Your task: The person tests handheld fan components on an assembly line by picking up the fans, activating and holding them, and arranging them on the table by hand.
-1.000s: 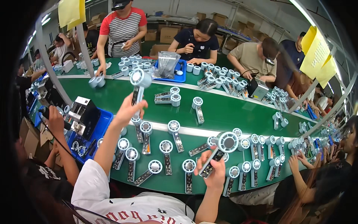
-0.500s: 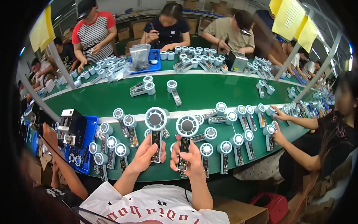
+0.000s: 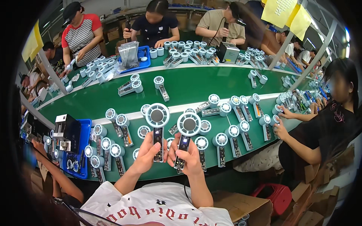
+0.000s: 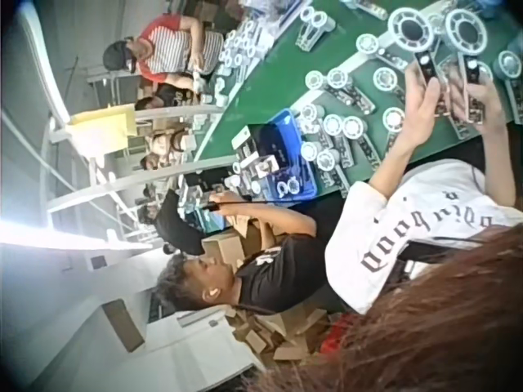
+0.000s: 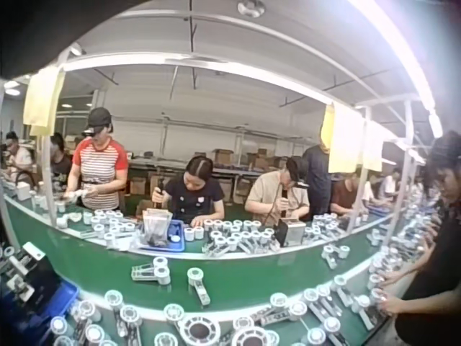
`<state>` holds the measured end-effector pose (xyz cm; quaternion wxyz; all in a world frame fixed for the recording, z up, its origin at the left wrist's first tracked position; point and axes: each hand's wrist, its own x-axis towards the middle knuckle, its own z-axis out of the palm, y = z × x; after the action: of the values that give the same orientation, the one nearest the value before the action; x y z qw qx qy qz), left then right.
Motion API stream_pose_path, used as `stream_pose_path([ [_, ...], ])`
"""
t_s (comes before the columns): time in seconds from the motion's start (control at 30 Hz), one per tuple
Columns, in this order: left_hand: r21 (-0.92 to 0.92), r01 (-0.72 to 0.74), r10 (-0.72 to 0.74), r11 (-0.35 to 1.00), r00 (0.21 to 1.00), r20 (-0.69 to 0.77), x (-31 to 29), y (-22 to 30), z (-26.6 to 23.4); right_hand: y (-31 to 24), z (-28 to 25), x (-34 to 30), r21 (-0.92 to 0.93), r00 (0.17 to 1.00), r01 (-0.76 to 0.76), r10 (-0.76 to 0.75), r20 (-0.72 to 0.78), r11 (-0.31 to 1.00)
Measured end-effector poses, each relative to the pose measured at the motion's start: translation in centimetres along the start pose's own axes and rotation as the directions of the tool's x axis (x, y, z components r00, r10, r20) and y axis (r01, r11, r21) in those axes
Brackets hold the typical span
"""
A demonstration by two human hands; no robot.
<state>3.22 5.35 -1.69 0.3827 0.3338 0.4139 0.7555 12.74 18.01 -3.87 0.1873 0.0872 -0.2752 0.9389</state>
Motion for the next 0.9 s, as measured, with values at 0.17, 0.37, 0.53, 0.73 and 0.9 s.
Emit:
stream_pose_path([
  [0.17, -0.003, 0.009, -0.009, 1.0, 1.0, 0.005, 0.19, -0.31, -0.41, -0.19, 0.34, 0.17, -0.082, 1.0, -0.005, 0.004, -0.015, 0.997],
  [0.37, -0.004, 0.014, -0.014, 1.0, 1.0, 0.002, 0.45, 0.21, -0.05, -0.41, 0.38, 0.3, -0.037, 1.0, -0.011, 0.01, -0.022, 0.999],
  [0.53, -0.001, 0.022, -0.022, 1.0, 1.0, 0.007, 0.43, 0.36, -0.03, -0.35, 0.6, 0.17, -0.065, 1.0, -0.011, 0.01, -0.018, 0.998],
  [0.73, 0.02, 0.02, -0.02, 1.0, 0.999, -0.027, 0.22, 0.12, -0.08, -0.18, 0.61, 0.14, -0.09, 1.0, -0.013, 0.011, -0.023, 0.996],
  [0.9, 0.005, 0.007, -0.007, 1.0, 0.998, -0.056, 0.4, -0.1, -0.14, -0.05, 0.69, 0.27, -0.085, 0.998, 0.009, -0.014, -0.056, 0.996],
])
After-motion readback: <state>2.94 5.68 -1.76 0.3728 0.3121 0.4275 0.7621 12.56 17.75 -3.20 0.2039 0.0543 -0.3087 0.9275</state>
